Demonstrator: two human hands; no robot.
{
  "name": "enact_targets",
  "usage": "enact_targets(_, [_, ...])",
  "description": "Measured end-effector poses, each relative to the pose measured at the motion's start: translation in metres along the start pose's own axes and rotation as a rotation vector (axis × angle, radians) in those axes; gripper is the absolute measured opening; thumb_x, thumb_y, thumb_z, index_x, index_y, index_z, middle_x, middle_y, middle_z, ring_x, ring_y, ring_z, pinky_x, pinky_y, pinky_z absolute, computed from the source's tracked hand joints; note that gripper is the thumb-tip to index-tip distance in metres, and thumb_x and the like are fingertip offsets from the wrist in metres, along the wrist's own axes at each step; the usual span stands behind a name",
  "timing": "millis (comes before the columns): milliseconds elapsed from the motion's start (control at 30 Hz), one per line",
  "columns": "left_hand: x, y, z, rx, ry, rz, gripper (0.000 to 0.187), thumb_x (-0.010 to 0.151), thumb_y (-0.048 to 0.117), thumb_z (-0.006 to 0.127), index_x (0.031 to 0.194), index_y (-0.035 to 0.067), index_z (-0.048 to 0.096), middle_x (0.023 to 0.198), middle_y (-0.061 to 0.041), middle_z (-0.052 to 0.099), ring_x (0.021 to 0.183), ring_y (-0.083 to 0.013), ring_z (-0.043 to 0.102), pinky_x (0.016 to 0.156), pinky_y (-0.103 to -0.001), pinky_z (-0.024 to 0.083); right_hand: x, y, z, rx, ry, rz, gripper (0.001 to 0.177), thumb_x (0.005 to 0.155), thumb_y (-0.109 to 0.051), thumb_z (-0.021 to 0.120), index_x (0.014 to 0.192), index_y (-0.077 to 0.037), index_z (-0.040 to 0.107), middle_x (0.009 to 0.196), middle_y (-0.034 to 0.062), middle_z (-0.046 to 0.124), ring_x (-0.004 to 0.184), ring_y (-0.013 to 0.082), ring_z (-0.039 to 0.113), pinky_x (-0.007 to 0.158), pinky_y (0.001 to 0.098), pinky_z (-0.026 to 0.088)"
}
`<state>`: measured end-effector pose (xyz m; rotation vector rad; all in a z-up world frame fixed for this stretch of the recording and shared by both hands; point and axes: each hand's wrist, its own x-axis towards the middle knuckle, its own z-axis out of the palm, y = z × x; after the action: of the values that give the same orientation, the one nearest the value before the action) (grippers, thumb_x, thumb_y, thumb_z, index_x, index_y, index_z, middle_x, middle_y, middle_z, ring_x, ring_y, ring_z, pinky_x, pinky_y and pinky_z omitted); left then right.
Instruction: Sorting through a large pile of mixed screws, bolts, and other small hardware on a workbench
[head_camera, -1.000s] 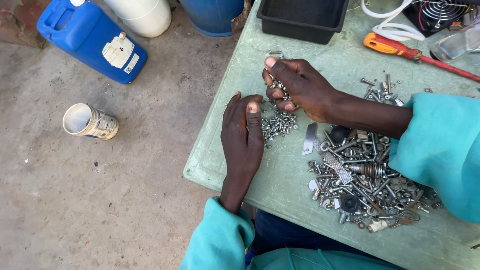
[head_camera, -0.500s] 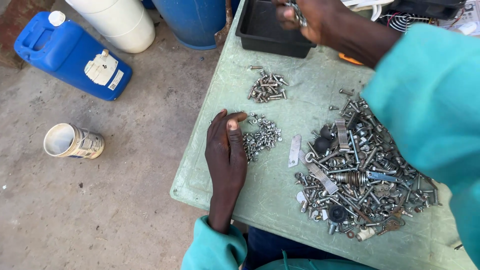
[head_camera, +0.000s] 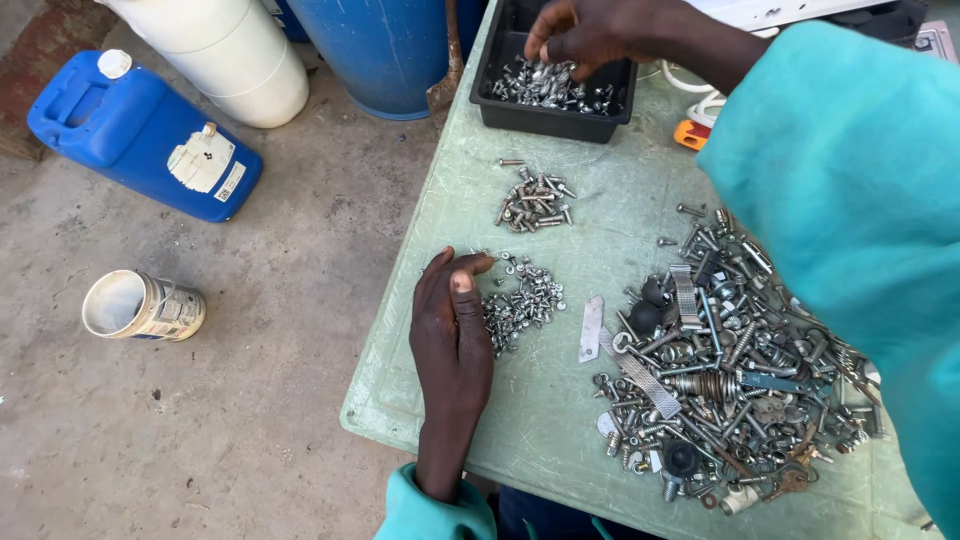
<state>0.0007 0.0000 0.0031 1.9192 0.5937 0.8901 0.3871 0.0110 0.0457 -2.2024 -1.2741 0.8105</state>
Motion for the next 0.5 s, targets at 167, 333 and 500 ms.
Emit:
enact_targets(167, [0.0,-0.002,0.001,0.014,0.004,0.018,0.051,0.111,0.031,0.027,0.112,0.007,0.072,0.117,-0.008,0.075,0.136,-0.0315,0.057,0.113,-0.042,0.042,-0.005,-0.016,-0.008,-0.149,0.032,-0.136,0.048,0.105,-0.044,0.044,0.135,-0.011,0.06,0.132,0.0114,0.059,0.109,0.0269,0.057,0.073,0.0438,0.051])
enact_targets(333, [-0.001,-0.003,0.001,0.017,-0.003,0.018,0.052,0.111,0.033,0.027,0.111,0.007,0.072,0.116,-0.008,0.075,0.135,-0.0316,0.057,0.111,-0.042,0.043,-0.015,-0.022,0.001,-0.11,0.09,-0.25,0.064,0.11,-0.05,0.026,0.132,-0.002,0.061,0.137,0.0179,0.06,0.119,0.0312,0.058,0.099,0.0445,0.048])
enact_targets(500, [-0.001,-0.003,0.001,0.0,0.008,0.01,0.05,0.111,0.032,0.027,0.111,0.007,0.071,0.116,-0.007,0.075,0.135,-0.0309,0.057,0.111,-0.042,0.044,-0.035,-0.03,0.015,-0.135,0.385,-0.295,0.043,0.119,-0.042,0.032,0.107,-0.01,0.058,0.065,0.0045,0.062,0.051,0.0111,0.058,0.049,0.0263,0.046])
